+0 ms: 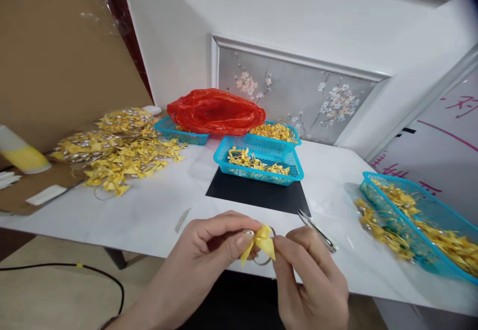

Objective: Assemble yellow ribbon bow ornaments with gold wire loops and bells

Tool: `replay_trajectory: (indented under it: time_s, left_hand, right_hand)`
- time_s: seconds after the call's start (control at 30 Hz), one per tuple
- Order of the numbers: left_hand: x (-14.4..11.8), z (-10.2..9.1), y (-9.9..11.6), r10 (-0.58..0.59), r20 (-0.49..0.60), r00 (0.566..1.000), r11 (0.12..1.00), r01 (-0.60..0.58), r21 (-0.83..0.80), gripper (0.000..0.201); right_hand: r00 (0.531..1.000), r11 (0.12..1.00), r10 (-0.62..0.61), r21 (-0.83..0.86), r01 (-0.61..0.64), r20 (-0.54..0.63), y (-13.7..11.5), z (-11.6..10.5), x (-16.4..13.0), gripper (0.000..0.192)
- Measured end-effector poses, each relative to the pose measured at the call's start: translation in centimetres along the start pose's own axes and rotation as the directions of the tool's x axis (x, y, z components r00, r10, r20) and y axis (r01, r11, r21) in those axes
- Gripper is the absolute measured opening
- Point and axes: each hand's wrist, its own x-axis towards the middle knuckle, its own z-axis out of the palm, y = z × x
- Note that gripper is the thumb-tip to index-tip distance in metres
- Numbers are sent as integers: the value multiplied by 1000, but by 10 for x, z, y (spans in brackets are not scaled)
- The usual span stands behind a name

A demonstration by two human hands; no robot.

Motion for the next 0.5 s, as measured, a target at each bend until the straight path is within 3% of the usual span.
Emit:
replay_trajectory:
  time_s: [0.17,0.5]
  left_hand:
    - [0,3,-3,74,-51,996,996,-72,52,19]
    - [1,6,-10,58,-17,998,991,-59,-117,17]
  right_hand:
    - [999,1000,8,13,-8,-34,-2,5,-2,24]
    - [996,990,85,112,-86,21,4,3,-2,23]
